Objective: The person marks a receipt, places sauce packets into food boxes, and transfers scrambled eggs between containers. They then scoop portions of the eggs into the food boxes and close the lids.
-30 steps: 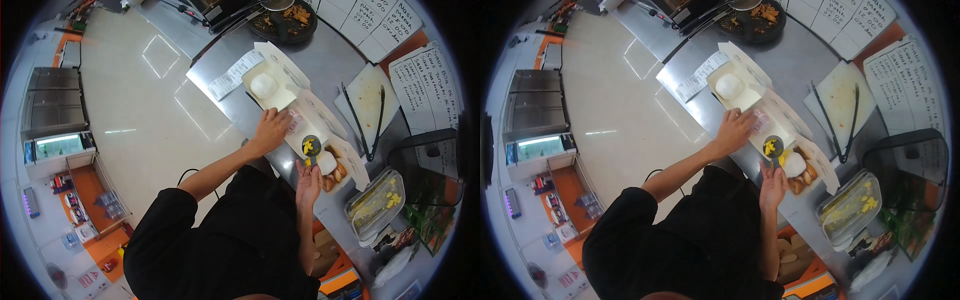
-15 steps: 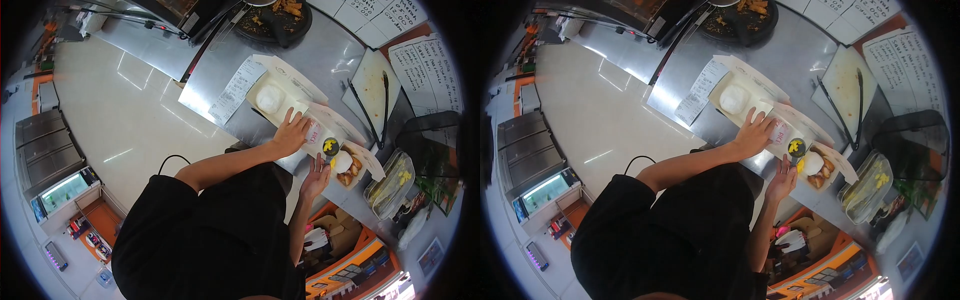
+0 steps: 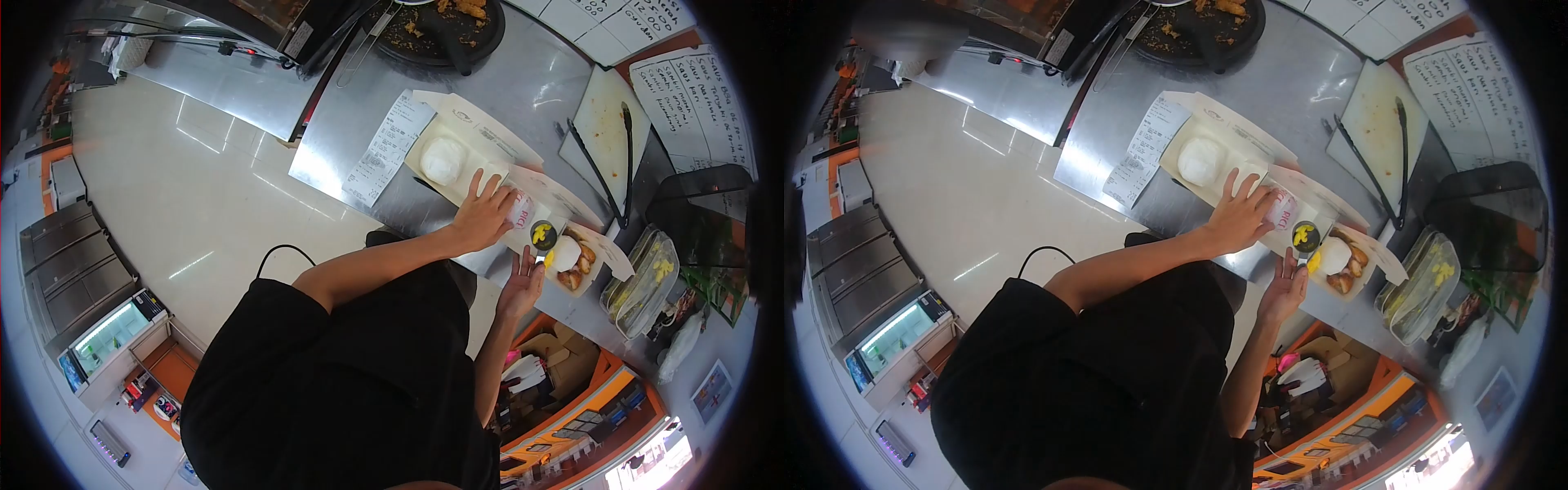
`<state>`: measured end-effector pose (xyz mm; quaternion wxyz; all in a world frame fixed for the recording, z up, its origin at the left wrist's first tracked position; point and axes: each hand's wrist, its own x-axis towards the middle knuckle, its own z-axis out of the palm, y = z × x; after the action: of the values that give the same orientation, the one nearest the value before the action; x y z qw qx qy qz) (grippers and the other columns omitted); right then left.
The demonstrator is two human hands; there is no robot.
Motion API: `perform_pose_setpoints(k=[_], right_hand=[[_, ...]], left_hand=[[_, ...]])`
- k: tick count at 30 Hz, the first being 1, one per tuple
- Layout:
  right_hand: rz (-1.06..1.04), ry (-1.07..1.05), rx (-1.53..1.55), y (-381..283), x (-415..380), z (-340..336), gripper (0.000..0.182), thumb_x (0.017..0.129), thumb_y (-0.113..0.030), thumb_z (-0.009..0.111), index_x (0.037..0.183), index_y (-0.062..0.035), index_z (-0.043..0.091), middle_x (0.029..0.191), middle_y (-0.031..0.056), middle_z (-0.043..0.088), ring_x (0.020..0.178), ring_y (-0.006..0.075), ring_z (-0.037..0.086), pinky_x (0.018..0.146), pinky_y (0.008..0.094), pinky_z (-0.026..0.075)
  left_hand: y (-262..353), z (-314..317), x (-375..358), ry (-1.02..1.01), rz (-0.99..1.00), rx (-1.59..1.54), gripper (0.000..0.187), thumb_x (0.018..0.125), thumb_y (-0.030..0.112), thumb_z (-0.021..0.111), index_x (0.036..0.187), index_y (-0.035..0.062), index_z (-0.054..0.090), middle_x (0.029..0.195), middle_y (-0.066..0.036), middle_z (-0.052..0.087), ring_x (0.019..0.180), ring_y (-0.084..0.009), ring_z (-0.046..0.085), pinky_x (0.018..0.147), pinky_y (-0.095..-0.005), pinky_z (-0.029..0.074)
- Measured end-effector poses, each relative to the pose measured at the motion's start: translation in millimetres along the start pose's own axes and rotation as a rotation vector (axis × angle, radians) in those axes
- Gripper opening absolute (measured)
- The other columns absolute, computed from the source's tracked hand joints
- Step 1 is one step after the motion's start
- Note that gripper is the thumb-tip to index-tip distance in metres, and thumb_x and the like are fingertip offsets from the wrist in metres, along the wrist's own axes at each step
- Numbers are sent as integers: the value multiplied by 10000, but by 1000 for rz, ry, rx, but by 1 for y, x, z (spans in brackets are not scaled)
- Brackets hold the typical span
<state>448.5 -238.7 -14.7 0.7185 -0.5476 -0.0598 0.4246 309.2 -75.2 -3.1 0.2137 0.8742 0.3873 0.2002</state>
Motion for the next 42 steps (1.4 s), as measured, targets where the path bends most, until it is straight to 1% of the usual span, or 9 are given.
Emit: perform_pose_setpoints(k=[4,13,19,25,32,35,36,39,42], right_hand=[[24,12,40,-6,-4,9,308,1109,-289,467,1212,-29,598,1140,75,703,1356,338,539,1171,581,375],[114,-42,261,-50,-20,-3,234,1074,-324,557,1141,-127,665,1081,7,705,1172,234,612,1147,524,400],[-36,118,367,-128,-24,-35,163,1049,-281,606,1136,-160,671,1043,-4,684,1024,195,597,1042,442,430],[-305,416,327,-213,-28,-89,150,1046,-244,628,1073,-101,661,956,25,681,866,145,614,874,332,510],[-503,811,-281,-254,15,-187,180,1034,-153,623,1021,-1,718,882,76,722,758,187,667,699,329,534],[-655,664,-1227,-239,41,-233,161,994,-148,657,1068,-23,728,865,122,713,779,256,684,702,361,538],[-656,642,-1573,-237,46,-235,194,963,-129,666,1134,-60,725,923,154,699,821,328,679,698,394,534],[-852,618,-1564,-245,54,-227,190,980,-135,651,1135,-52,724,972,146,700,841,359,664,691,418,532],[-879,566,-1381,-262,55,-242,232,980,-95,667,1199,-35,714,1018,155,703,851,331,683,750,384,538]], left_hand=[[3,-14,-7,-21,26,-28,588,874,363,746,1355,60,593,1377,-94,510,1401,-355,347,1191,-639,144],[-35,-76,-60,-48,241,-314,381,848,139,759,1218,103,673,1269,-60,592,1343,-364,442,1121,-569,349],[-65,-93,-66,-220,84,-515,169,915,55,709,1084,49,717,996,-137,688,977,-352,638,901,-455,505],[-60,-107,-46,-355,-128,-690,282,948,61,697,1228,24,699,1016,-122,734,953,-232,692,906,-359,521],[-32,-125,-14,-609,-99,-755,333,960,79,670,1287,24,680,849,-65,731,850,-173,693,883,-321,516],[16,-135,13,-844,-38,-791,358,956,71,668,1312,32,671,847,-68,738,839,-181,700,901,-314,507],[32,-135,21,-929,2,-825,407,957,81,677,1360,36,639,923,-79,752,913,-187,703,947,-322,505],[99,-113,45,-1039,159,-1002,467,969,88,674,1425,43,585,1082,-100,741,1041,-190,681,1019,-337,484],[163,-52,61,-1163,105,-1236,549,989,97,659,1509,58,490,1285,-107,669,1172,-184,622,1062,-350,464]])
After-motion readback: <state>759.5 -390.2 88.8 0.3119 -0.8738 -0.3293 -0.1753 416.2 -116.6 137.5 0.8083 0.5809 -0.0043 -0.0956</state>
